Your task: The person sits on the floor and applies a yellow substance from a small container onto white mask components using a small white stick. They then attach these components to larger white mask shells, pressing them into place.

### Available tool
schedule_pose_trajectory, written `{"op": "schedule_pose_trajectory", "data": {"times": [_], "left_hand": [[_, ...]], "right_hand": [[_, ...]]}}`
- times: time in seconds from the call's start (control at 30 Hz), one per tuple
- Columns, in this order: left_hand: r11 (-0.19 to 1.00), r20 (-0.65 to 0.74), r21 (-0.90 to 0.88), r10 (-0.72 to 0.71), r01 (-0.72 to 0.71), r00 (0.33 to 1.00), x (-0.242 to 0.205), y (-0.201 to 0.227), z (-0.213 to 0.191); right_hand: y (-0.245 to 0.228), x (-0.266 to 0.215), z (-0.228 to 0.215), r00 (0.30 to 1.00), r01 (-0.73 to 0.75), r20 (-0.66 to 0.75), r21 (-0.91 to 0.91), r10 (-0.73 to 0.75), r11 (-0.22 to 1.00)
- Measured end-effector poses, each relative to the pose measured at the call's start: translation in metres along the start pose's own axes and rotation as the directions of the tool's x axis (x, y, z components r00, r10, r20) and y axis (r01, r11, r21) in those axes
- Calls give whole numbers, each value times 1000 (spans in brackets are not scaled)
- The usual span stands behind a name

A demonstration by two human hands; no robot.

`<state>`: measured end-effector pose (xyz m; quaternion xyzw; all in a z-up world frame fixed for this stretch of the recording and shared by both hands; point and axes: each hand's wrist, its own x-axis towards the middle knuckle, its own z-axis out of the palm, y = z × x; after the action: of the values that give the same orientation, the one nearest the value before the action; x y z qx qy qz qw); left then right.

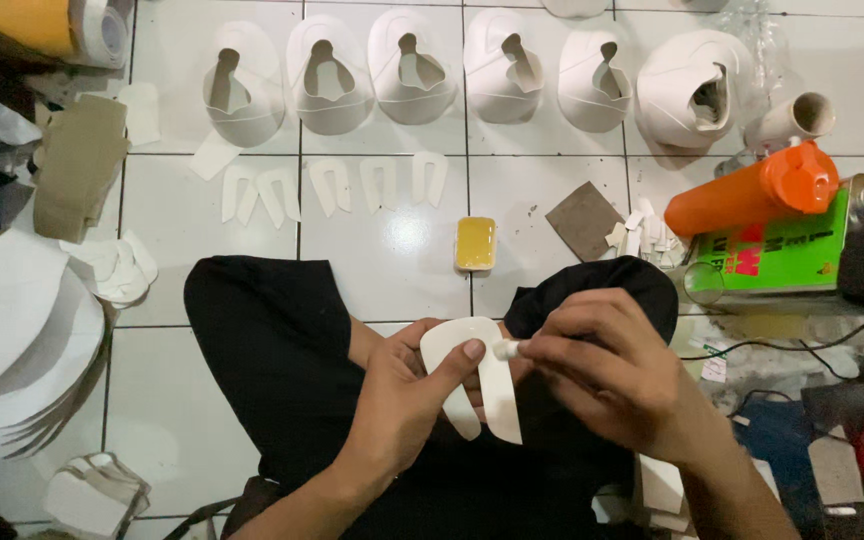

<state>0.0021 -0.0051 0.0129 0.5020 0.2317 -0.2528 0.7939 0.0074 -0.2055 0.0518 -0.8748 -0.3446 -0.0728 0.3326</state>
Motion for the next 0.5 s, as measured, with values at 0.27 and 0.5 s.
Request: {"op": "schedule_pose_trajectory", "data": {"times": [0.27, 0.5], "left_hand": [[995, 88, -96, -11, 19, 996, 6, -7, -8], [998, 247, -37, -33, 43, 969, 3, -6, -16]], "right_hand": [[-3, -4, 2, 999, -40, 37, 54, 38, 998], [-5, -2, -1, 979, -202, 12, 251, 205, 947]]}}
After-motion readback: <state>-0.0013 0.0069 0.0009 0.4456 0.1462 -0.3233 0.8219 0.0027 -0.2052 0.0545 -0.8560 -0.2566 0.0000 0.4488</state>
